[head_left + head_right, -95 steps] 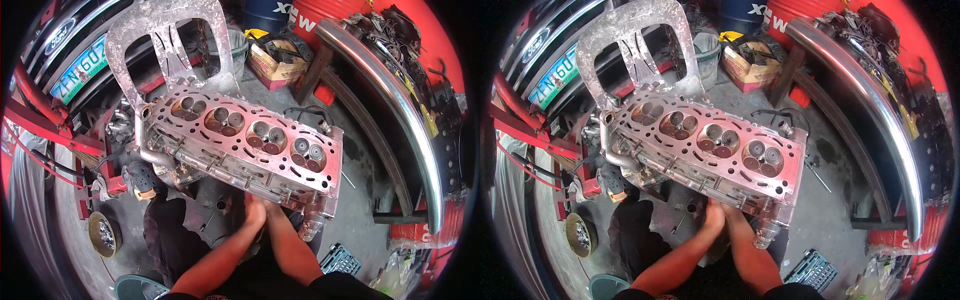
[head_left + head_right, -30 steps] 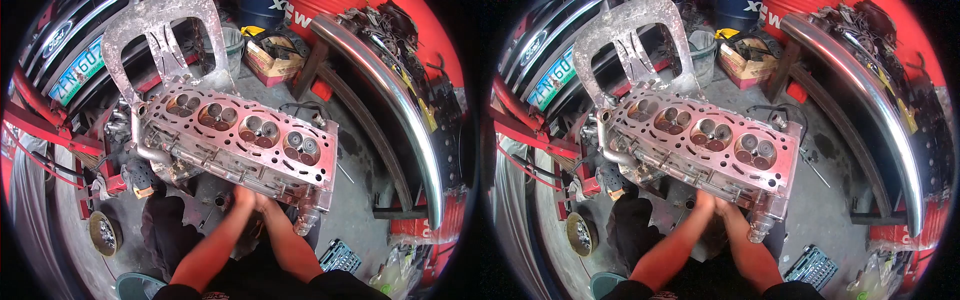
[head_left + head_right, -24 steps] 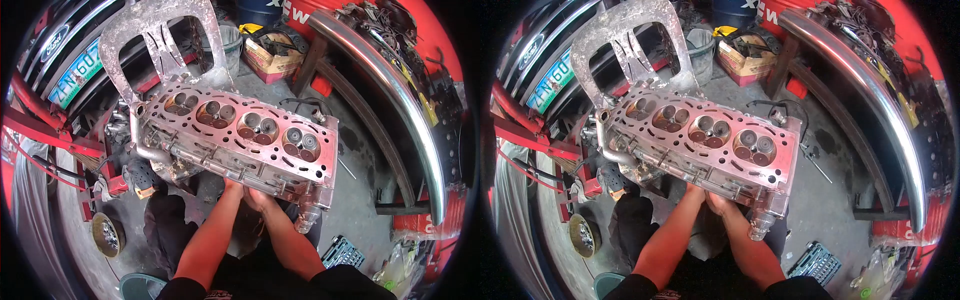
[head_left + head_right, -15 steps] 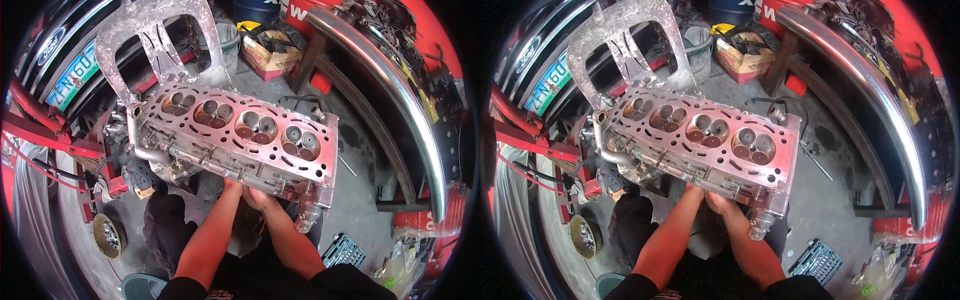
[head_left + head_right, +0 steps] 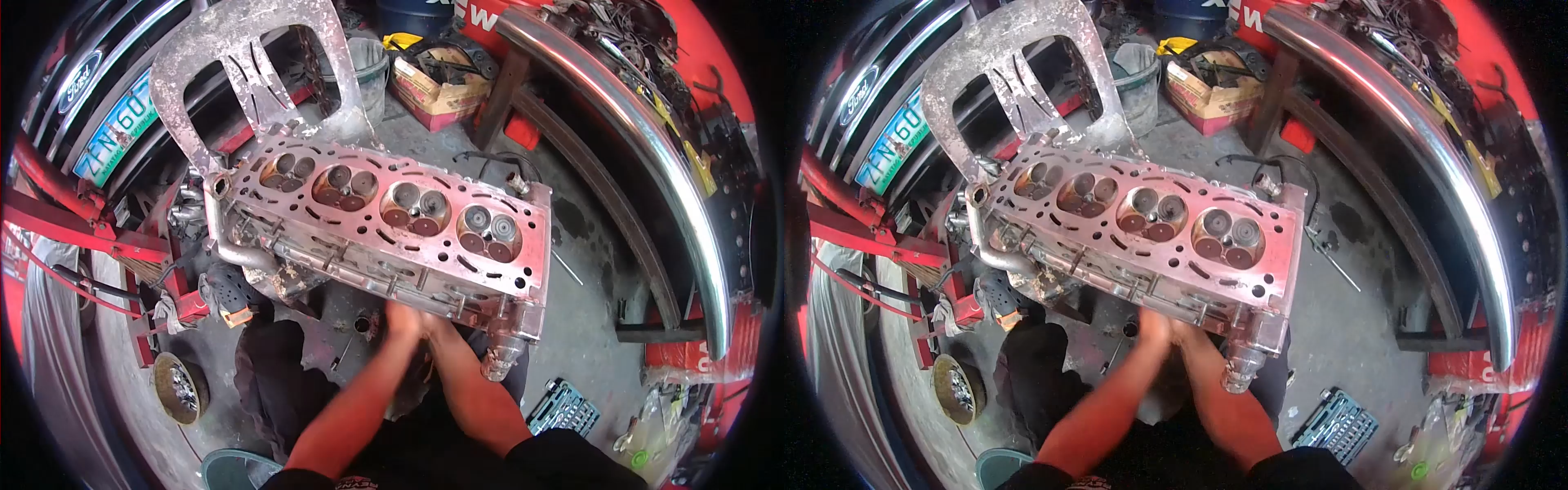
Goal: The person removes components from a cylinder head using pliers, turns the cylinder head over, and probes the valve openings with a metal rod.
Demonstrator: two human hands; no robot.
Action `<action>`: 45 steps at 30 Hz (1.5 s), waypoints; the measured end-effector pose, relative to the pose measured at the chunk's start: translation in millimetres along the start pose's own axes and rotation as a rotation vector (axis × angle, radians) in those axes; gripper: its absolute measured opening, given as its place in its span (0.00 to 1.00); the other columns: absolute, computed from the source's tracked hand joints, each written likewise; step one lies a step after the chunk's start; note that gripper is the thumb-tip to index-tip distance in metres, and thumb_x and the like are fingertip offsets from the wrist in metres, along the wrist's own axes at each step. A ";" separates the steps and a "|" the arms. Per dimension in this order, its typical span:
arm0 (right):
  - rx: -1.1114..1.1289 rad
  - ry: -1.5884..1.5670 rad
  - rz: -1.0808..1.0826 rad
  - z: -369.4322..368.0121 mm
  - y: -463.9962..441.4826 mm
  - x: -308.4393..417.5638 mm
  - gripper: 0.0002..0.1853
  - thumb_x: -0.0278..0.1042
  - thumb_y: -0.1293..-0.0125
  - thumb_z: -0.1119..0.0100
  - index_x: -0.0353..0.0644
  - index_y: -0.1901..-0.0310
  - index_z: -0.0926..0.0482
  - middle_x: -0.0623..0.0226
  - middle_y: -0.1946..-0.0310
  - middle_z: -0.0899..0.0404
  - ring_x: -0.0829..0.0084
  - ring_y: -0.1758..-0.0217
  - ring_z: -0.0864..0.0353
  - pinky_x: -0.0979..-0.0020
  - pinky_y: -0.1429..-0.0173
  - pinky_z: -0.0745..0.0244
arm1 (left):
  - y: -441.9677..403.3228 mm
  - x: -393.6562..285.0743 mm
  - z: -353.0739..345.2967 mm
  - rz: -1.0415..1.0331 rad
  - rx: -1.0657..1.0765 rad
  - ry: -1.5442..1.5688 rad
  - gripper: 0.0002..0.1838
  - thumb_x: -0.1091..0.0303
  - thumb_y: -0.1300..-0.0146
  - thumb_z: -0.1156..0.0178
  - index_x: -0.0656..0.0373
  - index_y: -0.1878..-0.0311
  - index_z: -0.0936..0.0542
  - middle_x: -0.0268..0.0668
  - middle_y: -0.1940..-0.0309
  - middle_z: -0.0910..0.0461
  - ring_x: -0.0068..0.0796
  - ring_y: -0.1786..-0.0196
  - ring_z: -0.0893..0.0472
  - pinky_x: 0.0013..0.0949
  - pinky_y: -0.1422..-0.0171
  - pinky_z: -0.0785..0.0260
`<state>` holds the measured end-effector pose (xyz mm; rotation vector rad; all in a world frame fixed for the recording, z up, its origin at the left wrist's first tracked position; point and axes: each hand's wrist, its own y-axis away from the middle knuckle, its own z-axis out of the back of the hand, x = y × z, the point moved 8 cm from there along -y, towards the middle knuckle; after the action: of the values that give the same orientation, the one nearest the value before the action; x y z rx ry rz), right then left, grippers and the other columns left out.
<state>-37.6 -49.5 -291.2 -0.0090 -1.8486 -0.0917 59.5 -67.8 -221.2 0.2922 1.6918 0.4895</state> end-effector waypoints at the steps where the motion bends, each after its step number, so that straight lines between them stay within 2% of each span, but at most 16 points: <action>1: -0.012 0.161 0.070 1.3 7.1 10.4 0.25 0.46 0.25 0.53 0.48 0.32 0.37 0.66 0.31 0.38 0.65 0.29 0.41 0.61 0.26 0.45 | -2.2 8.9 -1.2 0.047 0.021 0.079 0.29 0.54 0.27 0.58 0.64 0.31 0.36 0.51 0.31 0.36 0.46 0.29 0.36 0.42 0.24 0.48; 2: 0.037 0.082 0.059 -1.5 3.4 16.3 0.25 0.46 0.25 0.53 0.47 0.32 0.38 0.65 0.32 0.38 0.65 0.30 0.40 0.61 0.26 0.44 | -3.0 16.2 -2.8 0.096 0.038 0.156 0.30 0.53 0.27 0.59 0.63 0.30 0.37 0.51 0.30 0.37 0.47 0.28 0.38 0.43 0.23 0.49; 7: 0.204 -0.239 -0.011 -27.9 -3.3 61.1 0.25 0.45 0.25 0.53 0.43 0.32 0.39 0.64 0.34 0.37 0.66 0.33 0.38 0.64 0.29 0.39 | 72.3 -49.0 -17.6 -0.466 -0.287 -0.425 0.30 0.55 0.27 0.57 0.64 0.28 0.40 0.49 0.27 0.41 0.42 0.25 0.43 0.40 0.21 0.54; 10: 0.033 -0.494 -0.078 -30.5 7.8 46.5 0.26 0.48 0.25 0.54 0.46 0.31 0.40 0.66 0.33 0.37 0.67 0.31 0.40 0.62 0.27 0.41 | 10.2 -29.9 -0.4 -0.108 0.018 -0.215 0.30 0.56 0.27 0.53 0.64 0.29 0.40 0.45 0.31 0.36 0.39 0.33 0.34 0.39 0.29 0.39; 14: 0.032 -0.511 -0.458 -52.2 21.9 84.3 0.35 0.54 0.27 0.53 0.46 0.26 0.48 0.66 0.27 0.46 0.65 0.26 0.46 0.62 0.25 0.45 | 1.5 17.5 -1.0 -0.109 -0.031 -0.183 0.29 0.56 0.27 0.54 0.64 0.30 0.37 0.44 0.33 0.34 0.38 0.35 0.32 0.37 0.32 0.36; 19: -0.297 -0.313 -0.360 -24.8 34.0 75.0 0.35 0.54 0.27 0.53 0.44 0.26 0.48 0.64 0.27 0.46 0.65 0.27 0.45 0.62 0.25 0.45 | 62.5 -20.5 -21.3 0.126 0.018 0.194 0.30 0.49 0.25 0.61 0.66 0.34 0.33 0.46 0.37 0.29 0.38 0.40 0.26 0.40 0.34 0.35; 24: -0.417 -0.342 -0.481 -33.0 61.0 111.4 0.33 0.51 0.26 0.55 0.39 0.27 0.45 0.59 0.29 0.41 0.64 0.29 0.41 0.65 0.27 0.44 | 87.4 -58.9 -3.6 -0.057 -0.198 -0.013 0.18 0.65 0.31 0.49 0.68 0.46 0.22 0.43 0.51 0.19 0.30 0.49 0.22 0.33 0.39 0.33; 25: -0.338 -0.278 -0.431 -3.2 70.1 84.5 0.27 0.45 0.27 0.53 0.35 0.34 0.35 0.58 0.36 0.32 0.63 0.36 0.31 0.65 0.33 0.37 | 93.8 -57.7 -4.6 -0.182 -0.193 0.070 0.15 0.69 0.33 0.47 0.68 0.48 0.21 0.41 0.53 0.18 0.29 0.50 0.22 0.32 0.40 0.33; 27: -0.076 0.303 -0.191 -21.4 86.6 188.6 0.25 0.37 0.30 0.48 0.33 0.36 0.32 0.57 0.37 0.31 0.65 0.36 0.32 0.67 0.31 0.40 | 96.6 -53.2 -14.8 -0.220 -0.049 0.215 0.14 0.75 0.36 0.48 0.68 0.49 0.20 0.40 0.54 0.17 0.28 0.50 0.22 0.30 0.41 0.33; 30: -0.070 -0.178 -0.427 -11.7 144.0 209.0 0.24 0.30 0.32 0.48 0.32 0.35 0.32 0.56 0.38 0.29 0.59 0.36 0.28 0.60 0.33 0.34 | 110.9 -63.6 -27.3 -0.124 0.130 0.342 0.13 0.77 0.37 0.49 0.65 0.51 0.20 0.37 0.56 0.17 0.29 0.53 0.20 0.35 0.45 0.28; 33: 0.021 0.090 -0.528 13.4 179.0 252.5 0.19 0.32 0.33 0.46 0.32 0.43 0.27 0.55 0.45 0.22 0.60 0.46 0.20 0.61 0.42 0.25 | 105.7 -52.4 -33.1 0.016 0.271 0.515 0.14 0.75 0.39 0.48 0.63 0.50 0.22 0.37 0.57 0.18 0.32 0.55 0.18 0.39 0.48 0.25; 36: -0.124 0.357 -0.148 73.1 178.0 296.4 0.11 0.32 0.31 0.47 0.33 0.55 0.24 0.58 0.63 0.17 0.67 0.59 0.18 0.70 0.53 0.24 | 106.4 -51.7 -37.2 0.042 0.354 0.520 0.16 0.73 0.41 0.46 0.62 0.48 0.25 0.39 0.57 0.18 0.34 0.56 0.18 0.40 0.51 0.24; 38: -0.533 0.365 0.072 79.9 166.6 339.2 0.13 0.36 0.28 0.50 0.34 0.53 0.23 0.61 0.61 0.18 0.69 0.57 0.19 0.72 0.53 0.27 | 101.8 -45.9 -39.9 0.102 0.353 0.632 0.19 0.71 0.43 0.45 0.61 0.47 0.28 0.41 0.58 0.18 0.35 0.58 0.18 0.42 0.56 0.23; 39: -0.615 0.388 0.135 71.3 153.2 348.5 0.21 0.45 0.27 0.51 0.36 0.43 0.26 0.60 0.49 0.21 0.68 0.46 0.23 0.69 0.44 0.30 | 103.0 -47.0 -39.4 0.118 0.293 0.632 0.16 0.71 0.42 0.45 0.62 0.49 0.28 0.42 0.59 0.19 0.38 0.59 0.17 0.45 0.58 0.22; 41: -0.522 0.278 0.136 60.0 125.8 329.7 0.35 0.56 0.29 0.51 0.42 0.29 0.41 0.61 0.29 0.40 0.63 0.28 0.41 0.61 0.29 0.43 | 101.0 -40.8 -36.4 0.119 0.230 0.614 0.14 0.71 0.42 0.45 0.63 0.52 0.29 0.43 0.61 0.21 0.41 0.61 0.18 0.48 0.59 0.21; 45: -0.377 -0.027 0.132 22.1 102.7 315.0 0.35 0.54 0.28 0.53 0.43 0.26 0.46 0.65 0.26 0.46 0.66 0.26 0.44 0.63 0.27 0.43 | 111.9 -55.3 -35.5 0.101 0.279 0.618 0.12 0.72 0.41 0.44 0.64 0.54 0.29 0.45 0.64 0.23 0.44 0.62 0.18 0.49 0.59 0.21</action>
<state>-140.3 41.3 11.2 -0.3955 -1.8284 -0.3479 25.7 -0.5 -115.5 0.4631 2.3639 0.4416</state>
